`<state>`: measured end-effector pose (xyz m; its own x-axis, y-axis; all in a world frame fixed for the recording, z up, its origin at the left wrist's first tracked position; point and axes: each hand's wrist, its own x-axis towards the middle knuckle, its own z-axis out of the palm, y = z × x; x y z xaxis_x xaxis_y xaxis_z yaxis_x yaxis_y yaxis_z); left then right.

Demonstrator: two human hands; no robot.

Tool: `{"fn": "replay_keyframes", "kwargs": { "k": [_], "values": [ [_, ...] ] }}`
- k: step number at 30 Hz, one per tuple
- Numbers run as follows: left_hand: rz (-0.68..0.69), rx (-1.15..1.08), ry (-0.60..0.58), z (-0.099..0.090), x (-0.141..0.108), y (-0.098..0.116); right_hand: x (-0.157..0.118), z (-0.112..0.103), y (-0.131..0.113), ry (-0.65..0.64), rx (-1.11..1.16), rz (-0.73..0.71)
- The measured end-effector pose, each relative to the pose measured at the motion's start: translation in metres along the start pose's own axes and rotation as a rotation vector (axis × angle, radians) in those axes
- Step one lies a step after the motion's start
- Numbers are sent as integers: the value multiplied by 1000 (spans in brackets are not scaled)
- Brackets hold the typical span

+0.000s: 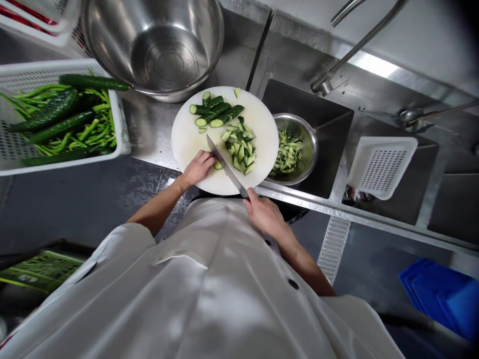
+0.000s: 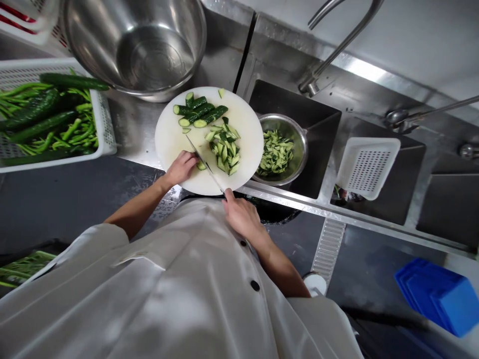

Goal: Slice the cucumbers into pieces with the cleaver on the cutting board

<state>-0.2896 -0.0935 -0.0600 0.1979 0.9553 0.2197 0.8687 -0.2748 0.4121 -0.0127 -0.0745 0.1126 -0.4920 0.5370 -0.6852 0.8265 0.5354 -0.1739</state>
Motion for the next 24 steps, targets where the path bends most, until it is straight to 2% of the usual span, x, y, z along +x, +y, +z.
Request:
{"fn": "replay_keyframes", "kwargs": {
  "k": [7, 24],
  "values": [
    [73, -7, -5, -5, -1, -1, 5, -1, -4, -19, 6, 17],
    [42, -78, 47, 2, -5, -6, 6, -1, -5, -5, 20, 6]
  ]
}}
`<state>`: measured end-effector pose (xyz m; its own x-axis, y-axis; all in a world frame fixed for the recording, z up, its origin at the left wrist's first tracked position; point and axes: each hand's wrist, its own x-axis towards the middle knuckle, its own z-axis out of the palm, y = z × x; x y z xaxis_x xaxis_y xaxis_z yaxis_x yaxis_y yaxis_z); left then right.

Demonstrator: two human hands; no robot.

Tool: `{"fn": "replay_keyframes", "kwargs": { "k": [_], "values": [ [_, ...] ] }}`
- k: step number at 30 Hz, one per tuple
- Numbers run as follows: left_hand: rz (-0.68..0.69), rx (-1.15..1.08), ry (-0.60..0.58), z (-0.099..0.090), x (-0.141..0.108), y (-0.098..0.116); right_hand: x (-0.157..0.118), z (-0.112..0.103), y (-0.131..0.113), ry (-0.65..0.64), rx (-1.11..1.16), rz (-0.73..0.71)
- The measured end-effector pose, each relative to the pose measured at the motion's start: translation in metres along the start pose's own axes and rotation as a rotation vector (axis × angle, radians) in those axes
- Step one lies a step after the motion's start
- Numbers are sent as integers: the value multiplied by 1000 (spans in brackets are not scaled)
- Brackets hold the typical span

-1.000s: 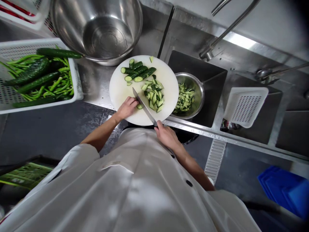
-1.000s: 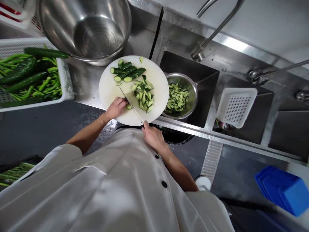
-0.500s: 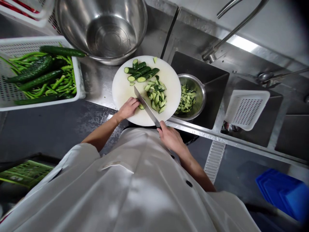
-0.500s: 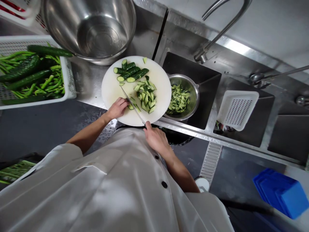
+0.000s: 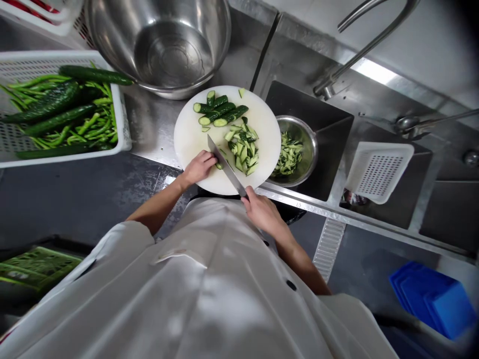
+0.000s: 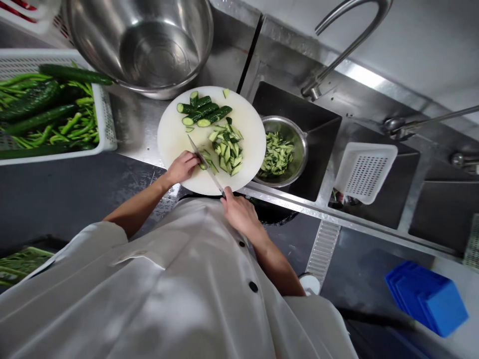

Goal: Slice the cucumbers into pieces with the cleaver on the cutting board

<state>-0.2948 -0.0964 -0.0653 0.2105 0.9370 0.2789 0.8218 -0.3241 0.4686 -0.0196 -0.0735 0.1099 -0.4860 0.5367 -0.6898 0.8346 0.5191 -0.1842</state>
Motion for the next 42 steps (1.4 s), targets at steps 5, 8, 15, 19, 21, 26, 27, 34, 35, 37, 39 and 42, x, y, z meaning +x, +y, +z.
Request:
{"fn": "replay_keyframes", "kwargs": {
  "k": [5, 8, 15, 19, 21, 26, 27, 34, 35, 37, 39, 42],
  "values": [
    [9, -4, 25, 2, -1, -1, 1, 1, -1, -18, 26, 8],
    [-6, -26, 25, 1, -1, 0, 1, 1, -1, -11, 20, 10],
    [-26, -11, 12, 0, -1, 2, 2, -2, -1, -8, 56, -4],
    [-53, -17, -6, 0, -1, 1, 1, -3, 0, -9, 55, -5],
    [-55, -18, -11, -1, -1, 2, 9, 1, -2, 9, 84, -23],
    [-63, -31, -19, 0, -4, 7, 21, 10, -2, 55, 124, -6],
    [-67, -39, -15, -1, -3, 6, 16, 11, 3, 68, 137, 2],
    [-522, 63, 204, -30, 49, -39, -30, 23, 52, 94, 200, -66],
    [-572, 93, 209, -33, 64, -48, -28, 27, 53, 64, 192, -93],
    [-620, 110, 191, -34, 90, -61, -16, 33, 48, 32, 192, -126],
    [-615, 64, 192, -31, 108, -68, -1, 38, 39, 56, 210, -96],
    [-614, 9, 257, -31, 113, -65, 16, 39, 31, 128, 239, 23]
  ]
}}
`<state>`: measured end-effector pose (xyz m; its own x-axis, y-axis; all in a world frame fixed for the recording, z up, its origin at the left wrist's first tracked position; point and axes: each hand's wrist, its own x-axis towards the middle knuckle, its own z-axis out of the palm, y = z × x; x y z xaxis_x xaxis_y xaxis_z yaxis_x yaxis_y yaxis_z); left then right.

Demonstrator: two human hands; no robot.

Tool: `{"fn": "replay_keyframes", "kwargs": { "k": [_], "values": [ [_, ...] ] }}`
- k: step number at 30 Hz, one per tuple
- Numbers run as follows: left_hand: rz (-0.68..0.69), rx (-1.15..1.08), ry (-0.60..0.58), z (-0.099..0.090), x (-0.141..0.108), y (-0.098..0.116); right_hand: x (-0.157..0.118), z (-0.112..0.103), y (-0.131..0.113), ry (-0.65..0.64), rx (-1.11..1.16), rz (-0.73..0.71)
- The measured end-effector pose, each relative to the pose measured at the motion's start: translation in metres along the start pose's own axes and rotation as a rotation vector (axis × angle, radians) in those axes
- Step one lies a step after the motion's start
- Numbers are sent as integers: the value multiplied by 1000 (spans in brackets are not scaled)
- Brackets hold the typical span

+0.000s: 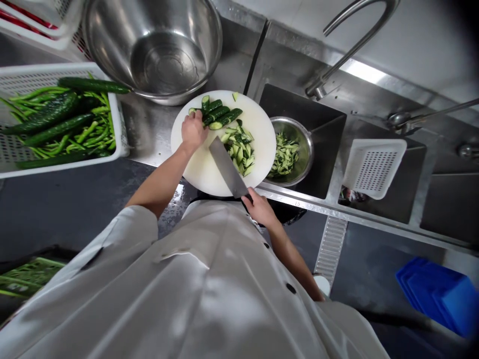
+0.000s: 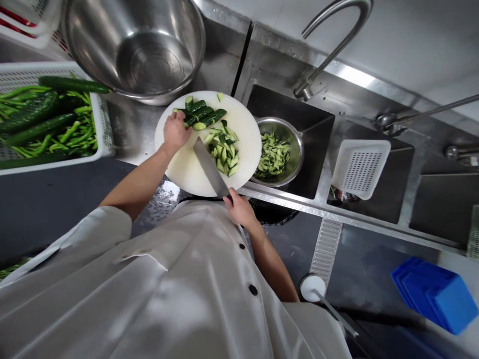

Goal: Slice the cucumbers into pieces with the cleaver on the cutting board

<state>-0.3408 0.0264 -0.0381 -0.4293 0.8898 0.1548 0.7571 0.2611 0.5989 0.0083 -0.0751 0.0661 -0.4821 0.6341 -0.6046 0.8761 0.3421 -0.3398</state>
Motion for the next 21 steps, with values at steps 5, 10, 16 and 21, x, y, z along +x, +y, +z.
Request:
{"fn": "replay_keyframes", "kwargs": {
  "k": [5, 10, 16, 21],
  "values": [
    [-200, 123, 34, -26, -50, 13, -3, -6, 3, 22, 16, 61],
    [-211, 131, -194, -13, -126, 39, -15, -12, 1, -21, -26, 60],
    [49, 20, -184, -9, -148, 21, -17, -15, -14, -100, -140, 39],
    [577, -68, -364, -24, -135, -4, -26, -21, -24, -139, -219, 29]
  ]
}}
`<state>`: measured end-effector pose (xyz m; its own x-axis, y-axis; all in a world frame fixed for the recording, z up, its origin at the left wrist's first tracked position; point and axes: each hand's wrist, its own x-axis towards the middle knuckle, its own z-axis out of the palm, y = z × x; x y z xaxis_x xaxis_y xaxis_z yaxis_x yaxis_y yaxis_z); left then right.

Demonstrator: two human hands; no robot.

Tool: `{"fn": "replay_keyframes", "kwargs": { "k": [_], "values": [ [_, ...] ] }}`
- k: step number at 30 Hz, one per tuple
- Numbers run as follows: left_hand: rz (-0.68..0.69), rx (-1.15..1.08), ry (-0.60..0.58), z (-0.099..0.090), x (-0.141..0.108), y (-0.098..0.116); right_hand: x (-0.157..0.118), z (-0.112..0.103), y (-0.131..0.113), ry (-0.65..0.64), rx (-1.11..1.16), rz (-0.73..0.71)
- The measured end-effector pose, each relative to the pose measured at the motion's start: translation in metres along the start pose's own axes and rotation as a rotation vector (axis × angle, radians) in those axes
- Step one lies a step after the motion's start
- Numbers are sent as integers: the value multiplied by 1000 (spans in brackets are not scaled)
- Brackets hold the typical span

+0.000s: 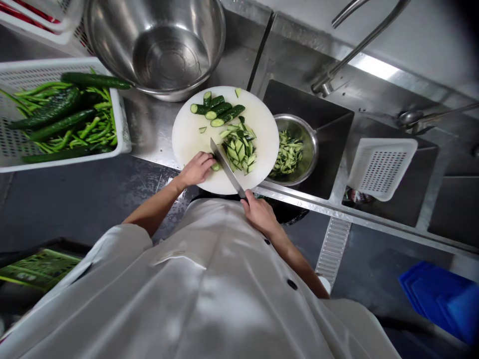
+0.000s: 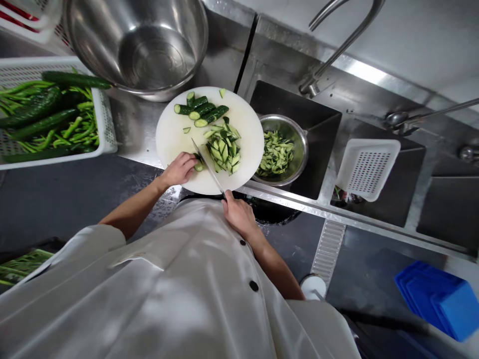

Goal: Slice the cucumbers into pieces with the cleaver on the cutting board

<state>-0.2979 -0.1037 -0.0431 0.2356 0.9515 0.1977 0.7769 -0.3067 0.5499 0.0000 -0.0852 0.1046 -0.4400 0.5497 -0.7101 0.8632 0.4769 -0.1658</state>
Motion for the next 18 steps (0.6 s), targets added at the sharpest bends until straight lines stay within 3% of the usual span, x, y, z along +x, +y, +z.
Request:
{"fn": "replay_keyframes", "kwargs": {
  "k": [5, 18],
  "values": [
    [43, 24, -41, 3, 8, -4, -13, -8, 0, 2, -40, -33],
    [57, 78, 7, 9, 4, -6, 4, -15, -10, -6, -39, -47]
  ]
}}
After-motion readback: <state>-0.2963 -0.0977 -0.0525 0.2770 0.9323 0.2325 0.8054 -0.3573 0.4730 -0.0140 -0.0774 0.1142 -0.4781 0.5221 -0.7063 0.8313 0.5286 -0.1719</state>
